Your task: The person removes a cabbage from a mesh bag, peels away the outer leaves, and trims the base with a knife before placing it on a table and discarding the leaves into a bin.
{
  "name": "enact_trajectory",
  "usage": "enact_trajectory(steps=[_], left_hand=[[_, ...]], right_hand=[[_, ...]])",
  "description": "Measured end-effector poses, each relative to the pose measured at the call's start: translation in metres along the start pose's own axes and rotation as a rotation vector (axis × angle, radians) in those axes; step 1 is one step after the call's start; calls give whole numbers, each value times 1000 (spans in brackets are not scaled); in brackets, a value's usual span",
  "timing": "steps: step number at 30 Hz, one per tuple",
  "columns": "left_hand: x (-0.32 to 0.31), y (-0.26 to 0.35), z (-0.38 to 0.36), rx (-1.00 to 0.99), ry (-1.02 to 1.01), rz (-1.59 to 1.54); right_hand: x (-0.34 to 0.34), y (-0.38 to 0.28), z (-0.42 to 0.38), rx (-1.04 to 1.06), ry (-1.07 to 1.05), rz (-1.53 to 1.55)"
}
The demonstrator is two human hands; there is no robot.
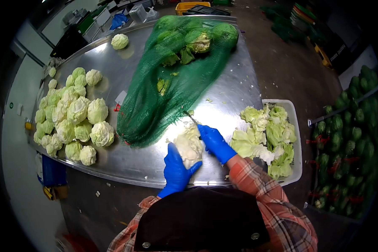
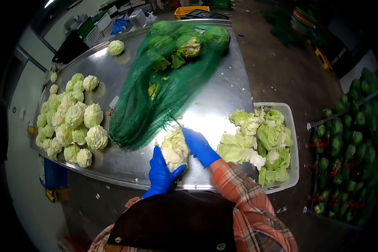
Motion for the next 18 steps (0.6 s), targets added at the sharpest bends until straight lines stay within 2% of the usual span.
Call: enact_trajectory(steps=[1, 3, 4, 5, 6, 7, 8, 9, 11, 12, 14, 16, 18], left_hand=[[2, 4, -1, -79, 21, -9], [13, -10, 5, -6, -86, -160], [18, -25, 5, -64, -106, -240], [19, -38, 2, -201, -112, -351], [21, -41, -2, -145, -191, -591], [25, -41, -7, -87, -272, -823], [30, -49, -11, -13, -299, -743], [28, -61, -13, 134, -264, -799], [13, -84, -13, 415, -179, -911], [7, -95, -10, 416, -137, -1007], [13, -97, -10, 306, -188, -1185], [16, -98, -14, 228, -225, -1286], [-5, -125, -23, 260, -248, -1523]], right_hand=[[2, 11, -2, -34, -36, 104], [1, 30, -10, -110, -82, 361], [-1, 32, -15, -121, -75, 295], [-4, 30, -21, -133, -75, 229], [-8, 15, -28, -59, -104, 184], [-8, 9, -26, 112, 2, 52], [-13, -1, -24, 282, 113, -79], [-19, -13, -30, 450, 224, -213], [-22, -14, -30, 352, 215, -254], [-20, -17, -27, 290, 199, -309], [-10, 3, -15, 117, 181, -324], [-3, 37, -5, 153, 223, -156], [4, 52, -4, 166, 237, -103]])
Point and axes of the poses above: each hand's wrist, its own z-axis towards the middle knuckle, its own x-axis out of the back of the hand, y = z × x, the point moved 8 cm from there along z, towards the middle knuckle, and after that the axes turned 9 degrees about -y, right-handed, at the moved point
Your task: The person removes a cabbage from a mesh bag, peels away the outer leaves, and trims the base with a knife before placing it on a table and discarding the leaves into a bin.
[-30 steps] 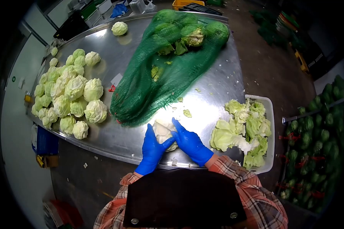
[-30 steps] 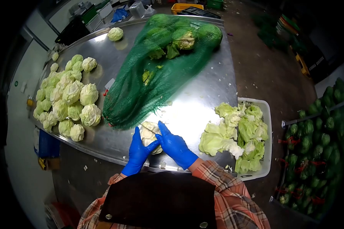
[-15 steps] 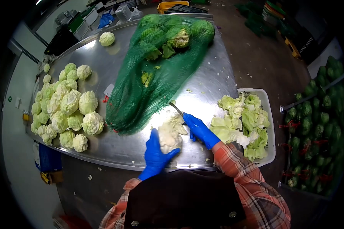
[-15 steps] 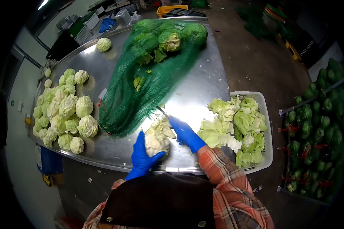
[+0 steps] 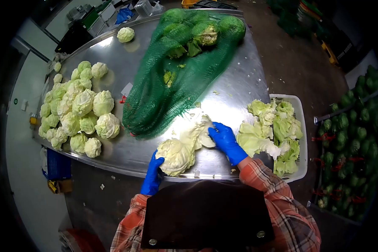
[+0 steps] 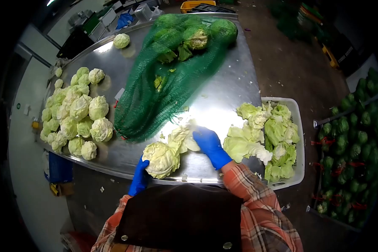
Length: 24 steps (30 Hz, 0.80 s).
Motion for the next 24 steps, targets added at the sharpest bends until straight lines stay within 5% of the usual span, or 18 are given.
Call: enact_trajectory(steps=[3, 6, 7, 10, 11, 13, 14, 16, 17, 20, 21, 24], left_hand=[[-2, -11, -7, -16, 53, -225], [-32, 10, -4, -163, -40, -464], [-35, 21, -5, -226, -17, -318], [-36, 56, -15, -499, 104, 325], [-33, 62, -15, -511, 125, 248], [-29, 67, -19, -523, 166, 90], [-39, 77, -30, -538, 211, 323], [-38, 79, -33, -489, 176, 370], [-35, 84, -33, -471, 154, 396], [-7, 79, -25, -305, -20, -26], [-1, 91, -26, -358, 3, 150], [134, 16, 14, -303, 107, -252]], right_hand=[[31, 3, -12, -286, -22, 339], [74, 9, -16, -265, 99, 470], [90, 13, -18, -287, 87, 481], [131, -19, -21, 82, 401, -146], [129, -41, -22, 178, 404, -232], [85, -81, -14, 273, 182, 214], [53, -104, -14, 75, -55, 155], [-7, -146, -22, 94, -342, 144], [-27, -171, -30, 319, -396, 199], [-71, -205, -30, 378, -563, 268], [-84, -208, -30, 375, -578, 259], [-139, -234, -11, 340, -818, 392]])
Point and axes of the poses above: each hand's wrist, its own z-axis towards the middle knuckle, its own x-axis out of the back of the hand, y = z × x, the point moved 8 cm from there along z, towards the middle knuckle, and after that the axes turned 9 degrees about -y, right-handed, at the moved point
